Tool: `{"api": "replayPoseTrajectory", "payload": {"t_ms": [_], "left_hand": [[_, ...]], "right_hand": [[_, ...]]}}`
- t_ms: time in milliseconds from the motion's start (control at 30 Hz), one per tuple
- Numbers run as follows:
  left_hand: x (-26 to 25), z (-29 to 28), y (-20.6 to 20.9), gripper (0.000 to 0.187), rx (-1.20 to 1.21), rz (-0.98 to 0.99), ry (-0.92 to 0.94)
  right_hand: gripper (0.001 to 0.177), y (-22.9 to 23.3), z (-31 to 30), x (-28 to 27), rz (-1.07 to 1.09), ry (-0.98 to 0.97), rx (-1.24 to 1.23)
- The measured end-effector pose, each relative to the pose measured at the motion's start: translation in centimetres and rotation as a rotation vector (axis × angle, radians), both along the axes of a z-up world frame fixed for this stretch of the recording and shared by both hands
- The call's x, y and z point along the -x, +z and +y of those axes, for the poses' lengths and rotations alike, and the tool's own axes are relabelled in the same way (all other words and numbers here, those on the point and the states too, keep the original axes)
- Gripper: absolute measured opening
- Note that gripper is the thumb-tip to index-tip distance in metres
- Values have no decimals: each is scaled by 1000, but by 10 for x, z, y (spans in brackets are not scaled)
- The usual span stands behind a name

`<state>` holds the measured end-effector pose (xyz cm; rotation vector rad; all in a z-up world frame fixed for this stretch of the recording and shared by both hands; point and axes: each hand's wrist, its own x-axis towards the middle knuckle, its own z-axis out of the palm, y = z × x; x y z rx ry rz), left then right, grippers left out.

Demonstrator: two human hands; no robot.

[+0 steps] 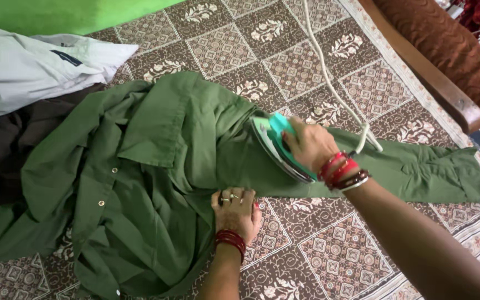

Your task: The person irons a green long-sleeved shirt laid out on a patterned bedspread. They smooth the sleeves and body with their hands, then use a teal electric iron to press the fabric, moving the iron back and forth across the shirt's surface.

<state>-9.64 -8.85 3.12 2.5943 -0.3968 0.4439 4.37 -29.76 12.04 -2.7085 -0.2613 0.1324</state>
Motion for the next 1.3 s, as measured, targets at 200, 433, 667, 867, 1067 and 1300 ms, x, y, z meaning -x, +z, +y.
{"api": "replayPoseTrajectory", "payload": {"t_ms": [200,433,667,867,1067,1300], "left_hand": [[2,2,1,26,-20,157,-136],[1,0,-11,60,-13,170,59],[5,1,-13,65,2,115,100],[-71,-2,-12,22,-70,-27,180],[-210,43,29,60,-390,5,80],[-247,43,32,38,-529,107,87]], "right_hand": [[25,-13,7,-12,-55,88,105],[28,1,-33,47,207,398,173],[33,-6,-21,37,156,-62,186],[38,-7,-9,34,155,-159,187],[36,1,-9,31,214,-161,157],[38,1,-7,31,192,-146,139]]}}
